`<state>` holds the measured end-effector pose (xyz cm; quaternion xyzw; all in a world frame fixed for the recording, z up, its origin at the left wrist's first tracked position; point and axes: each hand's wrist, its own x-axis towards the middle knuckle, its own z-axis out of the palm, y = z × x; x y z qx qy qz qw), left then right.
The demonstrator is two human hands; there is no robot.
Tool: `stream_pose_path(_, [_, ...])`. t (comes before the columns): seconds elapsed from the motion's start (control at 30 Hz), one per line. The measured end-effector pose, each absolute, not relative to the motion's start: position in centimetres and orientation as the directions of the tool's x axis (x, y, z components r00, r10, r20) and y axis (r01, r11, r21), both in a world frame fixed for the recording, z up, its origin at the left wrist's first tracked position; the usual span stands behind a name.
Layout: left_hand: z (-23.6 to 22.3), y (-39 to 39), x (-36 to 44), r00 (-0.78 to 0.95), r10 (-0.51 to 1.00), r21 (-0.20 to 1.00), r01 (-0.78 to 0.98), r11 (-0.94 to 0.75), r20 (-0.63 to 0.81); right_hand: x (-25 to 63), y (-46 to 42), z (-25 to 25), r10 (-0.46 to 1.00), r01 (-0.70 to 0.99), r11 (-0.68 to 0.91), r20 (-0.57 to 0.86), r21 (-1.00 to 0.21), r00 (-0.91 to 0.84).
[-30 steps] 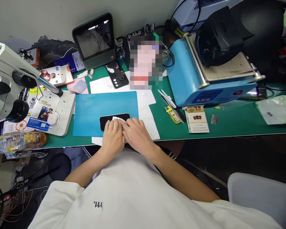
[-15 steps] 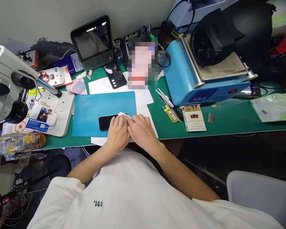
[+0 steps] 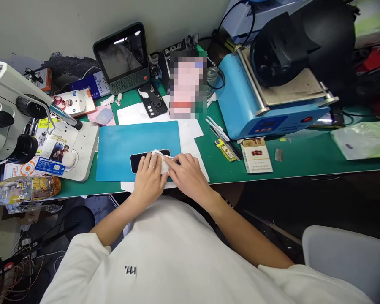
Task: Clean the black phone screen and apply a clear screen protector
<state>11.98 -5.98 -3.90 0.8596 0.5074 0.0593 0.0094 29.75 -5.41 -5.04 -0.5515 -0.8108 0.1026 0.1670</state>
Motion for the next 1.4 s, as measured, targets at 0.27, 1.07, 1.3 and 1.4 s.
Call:
stream_pose_path(0.27, [-2.8,-6.9,7.5,0.369,0.925,0.144,0.914,-0.379,0.094,29.1,-5.8,-5.5,0.878,0.738,0.469,0.347,-0.486,-0.330])
stream_pose_path(1.07, [-3.3,-7.5,7.3,0.473,0.875,0.207,0.850,-0.484,0.105,27.9,-6.4,-5.4,0.807,0.649,0.589,0.315,-0.482,-0.499])
stream_pose_path(1.3, [-3.7,-7.8,5.5,0.396,0.888,0.425,0.780,-0.459,0.234,26.9,-5.6,-5.7,0.857,0.765,0.513,0.177,-0.390,-0.484])
stream_pose_path(1.4, [-4.1,-7.1,4.2,0.283,0.910,0.483,0.778,-0.402,0.302,26.0,-4.4,-5.8,0.854,0.765,0.516,0.156,-0.385,-0.497])
